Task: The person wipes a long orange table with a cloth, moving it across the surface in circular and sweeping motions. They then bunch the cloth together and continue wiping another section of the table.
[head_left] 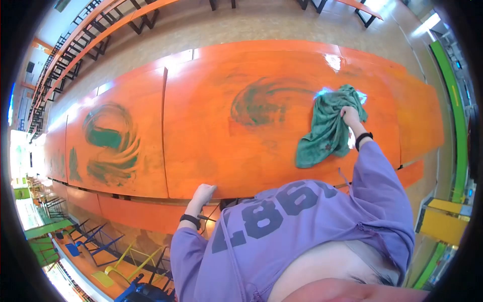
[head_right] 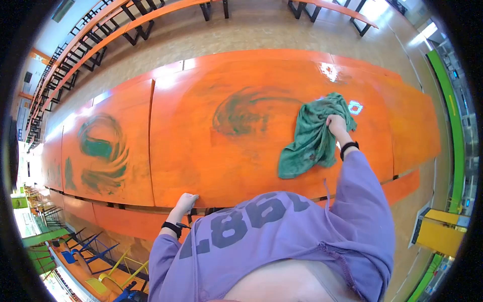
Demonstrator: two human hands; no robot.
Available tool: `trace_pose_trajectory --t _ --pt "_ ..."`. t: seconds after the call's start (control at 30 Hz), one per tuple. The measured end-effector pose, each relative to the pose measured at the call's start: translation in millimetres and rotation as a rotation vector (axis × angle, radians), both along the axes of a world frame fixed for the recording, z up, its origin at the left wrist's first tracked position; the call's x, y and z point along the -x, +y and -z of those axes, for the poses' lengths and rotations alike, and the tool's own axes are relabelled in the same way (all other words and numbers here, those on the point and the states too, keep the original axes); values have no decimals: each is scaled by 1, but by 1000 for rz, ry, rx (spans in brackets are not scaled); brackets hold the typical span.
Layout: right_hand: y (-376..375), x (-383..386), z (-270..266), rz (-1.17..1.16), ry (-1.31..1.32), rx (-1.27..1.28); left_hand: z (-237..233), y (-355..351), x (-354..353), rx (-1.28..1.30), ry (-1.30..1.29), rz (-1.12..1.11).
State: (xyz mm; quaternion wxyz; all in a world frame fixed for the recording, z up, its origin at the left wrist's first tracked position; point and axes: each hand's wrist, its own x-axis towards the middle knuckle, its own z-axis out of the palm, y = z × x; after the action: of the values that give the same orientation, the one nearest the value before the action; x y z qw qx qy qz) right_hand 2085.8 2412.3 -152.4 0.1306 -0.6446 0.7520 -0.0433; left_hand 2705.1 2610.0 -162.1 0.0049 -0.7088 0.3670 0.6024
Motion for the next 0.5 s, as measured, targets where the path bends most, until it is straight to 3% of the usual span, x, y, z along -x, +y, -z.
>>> trace_pose_trajectory --t 0.1,0.27,0.5 --pt "-56 -41 5 187 87 18 3 3 -2 6 2 7" --pt "-138 -165 23 139 -12 -47 11 4 -6 37 -44 40" --pt "-122 -365 21 -645 -180 -122 -7 -2 3 4 -136 81"
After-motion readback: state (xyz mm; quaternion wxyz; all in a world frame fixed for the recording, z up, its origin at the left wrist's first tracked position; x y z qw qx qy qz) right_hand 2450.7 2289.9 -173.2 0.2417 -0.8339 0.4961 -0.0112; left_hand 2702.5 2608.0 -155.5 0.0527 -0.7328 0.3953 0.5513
